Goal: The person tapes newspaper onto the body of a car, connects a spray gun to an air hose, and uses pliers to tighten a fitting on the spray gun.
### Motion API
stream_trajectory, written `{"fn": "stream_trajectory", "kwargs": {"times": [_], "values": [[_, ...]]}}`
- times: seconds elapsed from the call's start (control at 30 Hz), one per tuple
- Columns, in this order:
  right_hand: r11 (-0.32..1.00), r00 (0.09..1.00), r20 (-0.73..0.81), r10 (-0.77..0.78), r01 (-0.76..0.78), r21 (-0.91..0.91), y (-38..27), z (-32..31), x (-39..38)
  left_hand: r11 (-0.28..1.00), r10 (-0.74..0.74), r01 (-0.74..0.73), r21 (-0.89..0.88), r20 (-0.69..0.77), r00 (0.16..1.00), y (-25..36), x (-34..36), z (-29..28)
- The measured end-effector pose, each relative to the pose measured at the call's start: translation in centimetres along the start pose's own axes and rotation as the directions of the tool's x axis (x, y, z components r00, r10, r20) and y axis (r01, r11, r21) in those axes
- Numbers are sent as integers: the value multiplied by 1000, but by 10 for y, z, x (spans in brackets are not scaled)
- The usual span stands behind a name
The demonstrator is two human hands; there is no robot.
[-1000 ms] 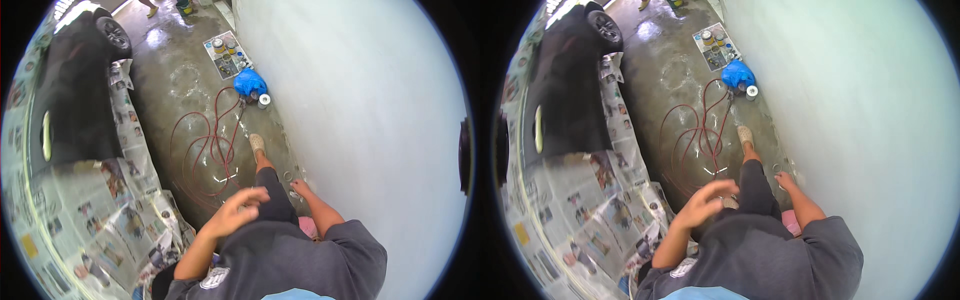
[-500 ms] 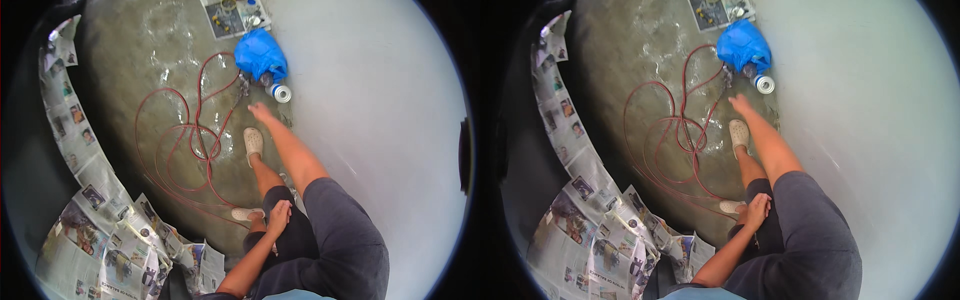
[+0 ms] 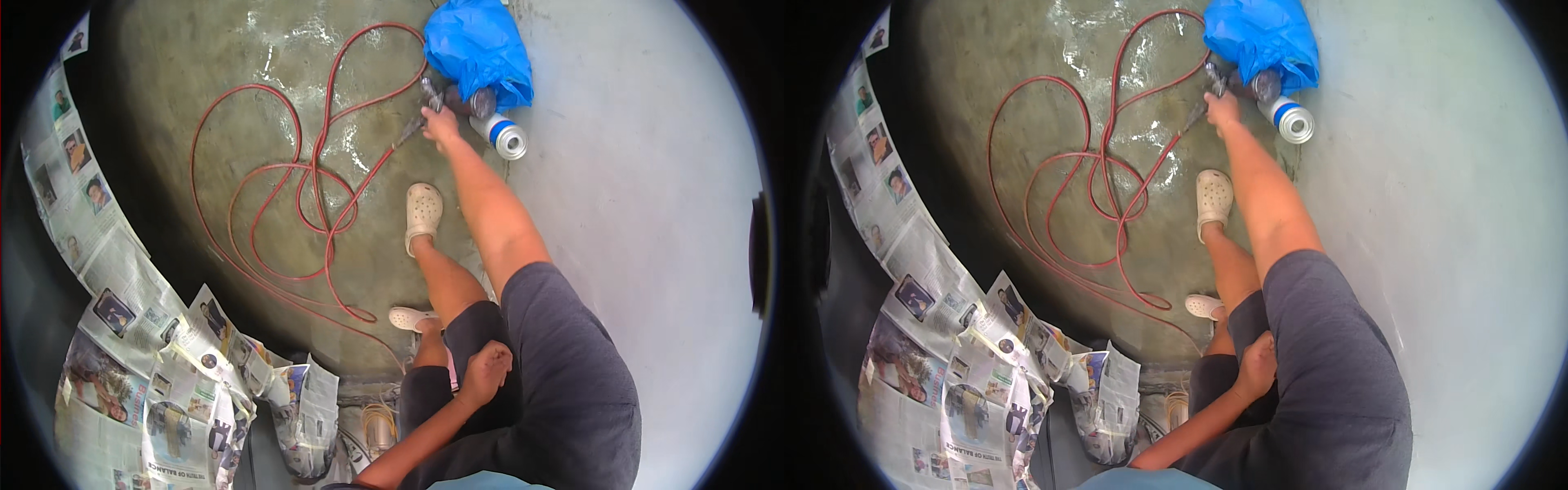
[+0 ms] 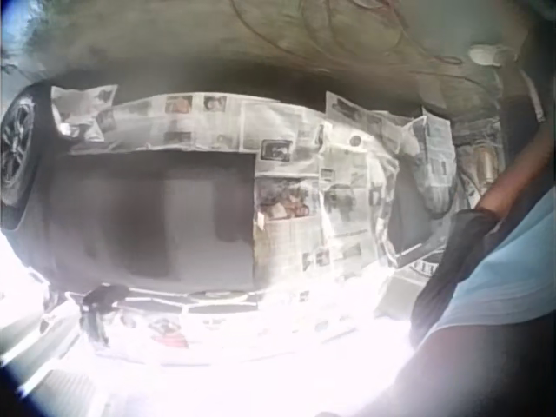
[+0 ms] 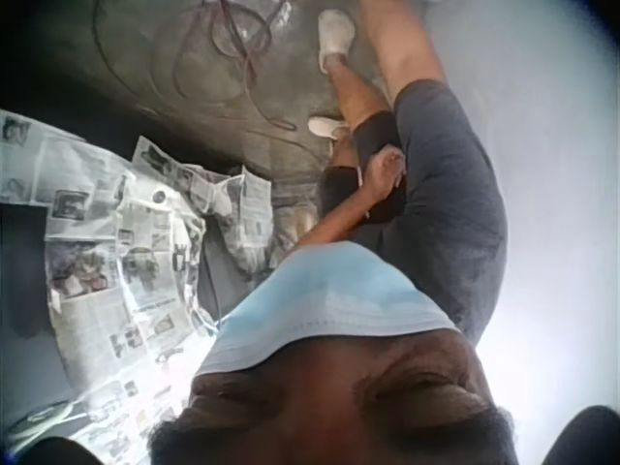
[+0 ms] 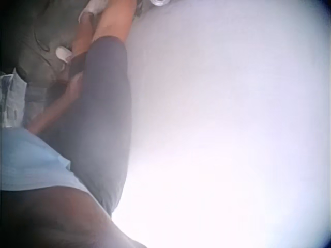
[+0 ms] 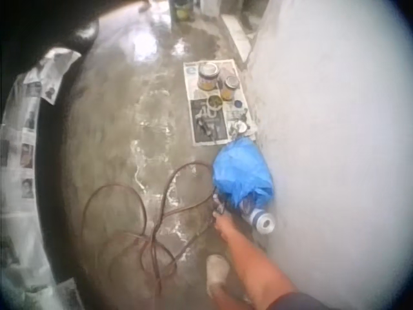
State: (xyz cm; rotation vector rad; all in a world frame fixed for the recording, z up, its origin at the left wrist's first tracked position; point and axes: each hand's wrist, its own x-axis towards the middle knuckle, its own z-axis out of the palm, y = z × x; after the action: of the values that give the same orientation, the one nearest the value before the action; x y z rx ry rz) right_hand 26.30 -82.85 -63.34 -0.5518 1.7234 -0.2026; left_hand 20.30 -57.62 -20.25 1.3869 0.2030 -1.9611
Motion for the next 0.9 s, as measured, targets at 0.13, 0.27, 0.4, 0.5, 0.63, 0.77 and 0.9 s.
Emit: {"fn": "stream_trajectory", "kwargs": {"times": [0.13, 0.27, 0.4, 0.5, 0.63, 0.77, 0.9], "values": [[841, 948, -11, -318, 276, -466, 1, -6, -46, 975, -129, 133, -177, 38, 991, 6, 12, 3], [788, 926, 60, -372, 349, -506, -21, -13, -139, 965, -35, 1, -261, -128, 991, 2, 9, -2], [669, 865, 217, -452, 490, -559, -69, -36, -240, 965, 259, -261, 36, -310, 915, 57, 1, -26], [396, 796, 405, -449, 584, -709, -99, -62, -297, 885, 461, -374, 278, -403, 791, 113, 7, -34], [271, 604, 583, -544, 783, -560, -133, -89, -375, 859, 509, -479, 182, -418, 753, 162, 25, -35], [250, 601, 562, -569, 777, -578, -131, -112, -416, 851, 503, -524, 27, -328, 800, 192, 14, -13], [228, 515, 496, -700, 818, -527, -130, -121, -452, 858, 468, -514, -5, -403, 786, 191, -9, -4]]}}
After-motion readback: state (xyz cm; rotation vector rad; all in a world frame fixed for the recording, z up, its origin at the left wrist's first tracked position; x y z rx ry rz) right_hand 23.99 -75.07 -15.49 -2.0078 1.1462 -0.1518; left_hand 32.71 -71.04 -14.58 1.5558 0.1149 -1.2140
